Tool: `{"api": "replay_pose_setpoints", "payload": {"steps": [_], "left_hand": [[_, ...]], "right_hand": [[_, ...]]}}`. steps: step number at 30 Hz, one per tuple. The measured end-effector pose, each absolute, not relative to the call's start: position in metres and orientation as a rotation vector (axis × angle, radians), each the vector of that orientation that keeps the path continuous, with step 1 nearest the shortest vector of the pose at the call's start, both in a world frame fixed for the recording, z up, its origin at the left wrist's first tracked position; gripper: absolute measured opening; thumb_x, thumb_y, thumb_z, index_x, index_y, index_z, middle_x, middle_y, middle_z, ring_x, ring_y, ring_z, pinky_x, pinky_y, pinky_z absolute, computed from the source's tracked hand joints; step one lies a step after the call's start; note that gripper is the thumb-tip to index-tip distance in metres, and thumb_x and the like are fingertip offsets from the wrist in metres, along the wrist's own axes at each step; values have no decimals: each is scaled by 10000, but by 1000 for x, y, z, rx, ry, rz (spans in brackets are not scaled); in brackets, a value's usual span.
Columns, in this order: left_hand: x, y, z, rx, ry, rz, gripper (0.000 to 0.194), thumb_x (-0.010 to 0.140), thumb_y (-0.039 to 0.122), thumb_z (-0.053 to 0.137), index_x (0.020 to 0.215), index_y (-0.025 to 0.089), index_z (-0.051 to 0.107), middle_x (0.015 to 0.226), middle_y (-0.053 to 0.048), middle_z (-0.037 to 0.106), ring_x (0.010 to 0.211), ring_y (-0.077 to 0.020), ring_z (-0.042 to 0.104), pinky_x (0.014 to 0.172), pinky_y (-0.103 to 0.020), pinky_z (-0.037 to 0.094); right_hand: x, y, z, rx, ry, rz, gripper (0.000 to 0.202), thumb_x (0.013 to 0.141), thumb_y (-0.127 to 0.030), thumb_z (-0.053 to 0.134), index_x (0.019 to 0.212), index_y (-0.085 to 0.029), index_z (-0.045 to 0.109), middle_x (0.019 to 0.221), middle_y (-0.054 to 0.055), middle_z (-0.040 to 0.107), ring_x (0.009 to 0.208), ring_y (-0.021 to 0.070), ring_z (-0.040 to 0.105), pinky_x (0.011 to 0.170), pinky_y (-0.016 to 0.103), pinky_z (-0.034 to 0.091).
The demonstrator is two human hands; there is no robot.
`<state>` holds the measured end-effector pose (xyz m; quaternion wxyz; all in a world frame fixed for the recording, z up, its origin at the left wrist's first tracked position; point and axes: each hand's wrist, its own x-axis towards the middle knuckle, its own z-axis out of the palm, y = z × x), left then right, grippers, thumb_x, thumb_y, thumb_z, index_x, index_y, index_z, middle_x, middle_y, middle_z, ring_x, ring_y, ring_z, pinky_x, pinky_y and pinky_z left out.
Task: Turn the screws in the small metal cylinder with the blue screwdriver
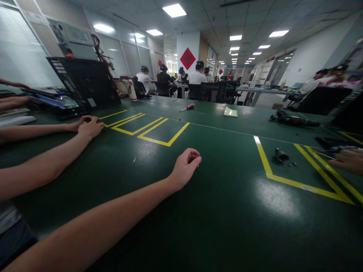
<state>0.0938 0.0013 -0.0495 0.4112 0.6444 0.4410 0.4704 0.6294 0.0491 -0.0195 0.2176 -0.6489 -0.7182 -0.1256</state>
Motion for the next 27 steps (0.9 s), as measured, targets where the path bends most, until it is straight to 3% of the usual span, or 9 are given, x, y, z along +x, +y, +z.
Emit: {"api": "replay_pose_setpoints", "payload": {"steps": [3,8,12,16,21,27], "left_hand": [[94,1,-50,1651,1101,1169,138,806,256,528,910,167,540,815,-29,583,734,-139,561,681,-290,478],[97,-6,-43,1684,1008,1106,105,791,197,538,889,161,555,785,-24,589,739,-141,566,697,-291,472],[101,-21,-31,1596,838,885,99,822,202,516,860,148,590,795,-28,618,712,-131,580,664,-268,462],[103,-36,-23,1257,688,609,259,875,318,460,799,124,613,720,-18,612,643,-110,570,645,-251,439],[98,-38,-17,895,733,546,337,825,402,548,647,119,587,570,17,545,540,-84,500,618,-226,401],[91,-33,-12,1025,678,531,178,781,259,632,730,88,630,628,-3,588,577,-79,520,606,-209,378]], "right_hand": [[618,40,-7,-1692,-2379,-204,550,894,-58,287,572,-191,713,750,176,686,698,155,645,729,416,439],[515,-12,14,-1023,-2816,-595,396,869,-79,322,892,-249,680,918,126,673,859,210,618,775,435,477],[383,-63,20,-437,-2853,-1033,372,861,-36,329,969,-269,598,920,44,661,885,206,598,848,403,475],[291,-86,18,-16,-2768,-1187,272,882,-115,374,980,-242,594,905,42,675,872,195,604,868,359,463],[249,-76,7,-21,-2696,-1276,264,905,-155,360,1004,-254,584,935,19,679,879,184,606,905,361,451],[248,-67,-14,-54,-2659,-1213,186,876,-152,430,971,-195,585,916,62,677,864,216,618,887,386,461]]}}
